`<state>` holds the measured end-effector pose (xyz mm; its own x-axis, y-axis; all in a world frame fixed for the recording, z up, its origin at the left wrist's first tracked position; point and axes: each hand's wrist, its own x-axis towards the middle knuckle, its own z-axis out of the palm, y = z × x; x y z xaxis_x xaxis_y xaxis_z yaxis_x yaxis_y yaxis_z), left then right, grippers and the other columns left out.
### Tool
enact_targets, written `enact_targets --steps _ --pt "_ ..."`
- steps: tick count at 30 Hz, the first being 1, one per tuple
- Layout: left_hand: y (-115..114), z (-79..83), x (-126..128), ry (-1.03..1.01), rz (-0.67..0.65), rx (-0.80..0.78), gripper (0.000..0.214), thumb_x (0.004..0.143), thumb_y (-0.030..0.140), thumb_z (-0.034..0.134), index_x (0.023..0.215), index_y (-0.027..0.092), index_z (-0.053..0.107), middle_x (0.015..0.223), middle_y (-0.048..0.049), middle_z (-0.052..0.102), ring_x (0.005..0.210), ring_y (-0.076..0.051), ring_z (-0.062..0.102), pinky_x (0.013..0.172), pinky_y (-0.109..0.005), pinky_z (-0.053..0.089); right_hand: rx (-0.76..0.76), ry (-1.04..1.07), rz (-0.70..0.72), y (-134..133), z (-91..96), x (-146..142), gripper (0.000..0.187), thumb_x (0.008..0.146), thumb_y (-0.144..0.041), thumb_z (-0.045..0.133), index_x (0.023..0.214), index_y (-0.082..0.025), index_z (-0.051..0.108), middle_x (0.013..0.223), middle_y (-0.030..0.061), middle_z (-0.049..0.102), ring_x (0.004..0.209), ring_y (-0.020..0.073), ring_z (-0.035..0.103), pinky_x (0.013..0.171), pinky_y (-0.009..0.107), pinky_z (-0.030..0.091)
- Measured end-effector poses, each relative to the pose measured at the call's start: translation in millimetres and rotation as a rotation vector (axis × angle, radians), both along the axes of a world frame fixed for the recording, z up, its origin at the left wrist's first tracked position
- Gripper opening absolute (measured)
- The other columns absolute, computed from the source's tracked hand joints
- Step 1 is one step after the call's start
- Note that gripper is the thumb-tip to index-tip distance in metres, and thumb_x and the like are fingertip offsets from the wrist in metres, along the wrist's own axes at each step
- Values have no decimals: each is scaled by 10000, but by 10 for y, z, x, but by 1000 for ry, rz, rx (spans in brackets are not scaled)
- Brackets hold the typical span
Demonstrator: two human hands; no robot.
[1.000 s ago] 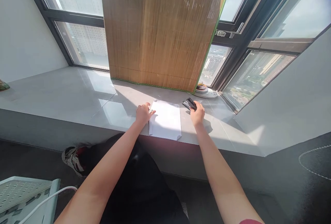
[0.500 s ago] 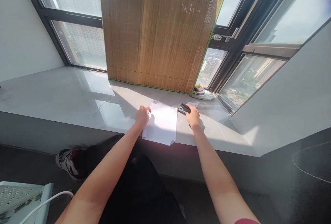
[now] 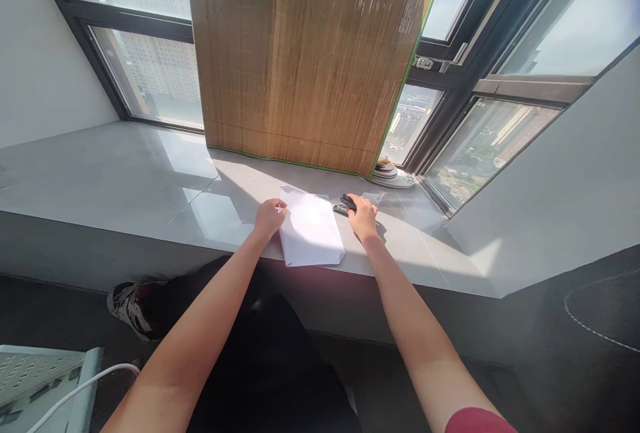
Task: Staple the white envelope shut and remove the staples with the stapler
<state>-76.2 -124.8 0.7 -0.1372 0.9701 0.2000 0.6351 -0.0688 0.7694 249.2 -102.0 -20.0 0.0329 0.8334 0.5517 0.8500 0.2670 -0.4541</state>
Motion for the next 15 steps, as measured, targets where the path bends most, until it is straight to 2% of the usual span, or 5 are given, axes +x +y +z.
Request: enact_targets --steps 3,7,11,15 --pt "7 3 -2 -13 -37 16 216 879 142 682 1038 208 812 1195 -78 828 972 -240 745 965 -378 598 -14 -17 45 11 15 -35 562 916 -116 523 1421 -249 731 1282 136 750 1200 340 618 1127 547 406" --pt "0 21 -39 -94 -86 3 233 872 152 704 1066 199 825 1223 -75 827 976 -226 755 946 -355 609 -21 -12 55 17 13 -28 591 933 -119 490 1458 -246 731 1252 135 744 1148 334 621 1110 537 432" --pt "-23 49 -66 -136 -75 11 219 847 182 739 1044 195 834 1227 -76 831 1104 -255 761 1001 -368 607 -13 -12 71 18 -9 -7 586 947 -135 494 1478 -231 722 1273 134 735 1164 328 620 1127 533 429" --pt "-42 57 -70 -137 -90 -7 193 821 166 758 992 204 839 1190 -71 843 1193 -271 752 1092 -388 583 7 -5 83 33 -17 -3 520 993 -227 541 1479 -245 725 1288 130 733 1196 335 606 1140 537 418"
